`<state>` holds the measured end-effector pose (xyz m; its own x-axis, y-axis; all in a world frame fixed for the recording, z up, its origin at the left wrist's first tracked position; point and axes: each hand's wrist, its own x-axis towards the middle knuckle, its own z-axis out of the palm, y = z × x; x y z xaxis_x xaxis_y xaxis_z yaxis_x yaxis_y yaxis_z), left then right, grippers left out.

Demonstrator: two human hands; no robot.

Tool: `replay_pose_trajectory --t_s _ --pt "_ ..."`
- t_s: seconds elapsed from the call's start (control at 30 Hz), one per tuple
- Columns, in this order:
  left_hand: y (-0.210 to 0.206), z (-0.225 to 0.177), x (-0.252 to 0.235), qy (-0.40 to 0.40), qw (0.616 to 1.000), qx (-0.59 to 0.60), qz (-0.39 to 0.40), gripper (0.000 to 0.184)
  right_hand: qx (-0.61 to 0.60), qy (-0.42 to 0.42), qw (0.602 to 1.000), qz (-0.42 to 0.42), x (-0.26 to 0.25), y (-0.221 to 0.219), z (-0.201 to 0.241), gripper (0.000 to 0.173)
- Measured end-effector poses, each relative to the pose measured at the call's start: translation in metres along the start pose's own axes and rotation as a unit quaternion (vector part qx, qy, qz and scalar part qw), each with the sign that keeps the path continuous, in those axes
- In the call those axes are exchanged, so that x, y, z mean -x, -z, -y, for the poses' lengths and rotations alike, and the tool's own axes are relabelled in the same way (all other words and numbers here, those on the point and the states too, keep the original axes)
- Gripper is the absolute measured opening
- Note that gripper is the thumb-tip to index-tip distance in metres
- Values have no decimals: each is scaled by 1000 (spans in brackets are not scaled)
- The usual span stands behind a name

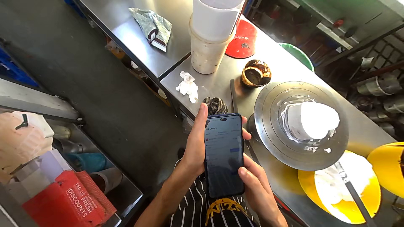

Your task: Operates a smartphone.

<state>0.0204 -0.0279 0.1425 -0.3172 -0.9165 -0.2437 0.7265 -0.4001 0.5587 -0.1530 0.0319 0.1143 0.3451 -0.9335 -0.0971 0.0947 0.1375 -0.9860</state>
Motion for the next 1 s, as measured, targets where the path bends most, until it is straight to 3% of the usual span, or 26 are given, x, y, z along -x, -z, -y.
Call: replay_pose_trajectory --t_s 0.5,0.67,1.0 --pt "0 0 -2 8 1000 -12 -3 95 5 14 1000 14 0 3 -4 27" --pt "0 1 -3 8 1000 -9 -4 94 1 18 1000 17 2 6 -6 35" --pt "2 2 -4 15 1000 8 0 93 -11 28 999 30 1 6 -8 33"
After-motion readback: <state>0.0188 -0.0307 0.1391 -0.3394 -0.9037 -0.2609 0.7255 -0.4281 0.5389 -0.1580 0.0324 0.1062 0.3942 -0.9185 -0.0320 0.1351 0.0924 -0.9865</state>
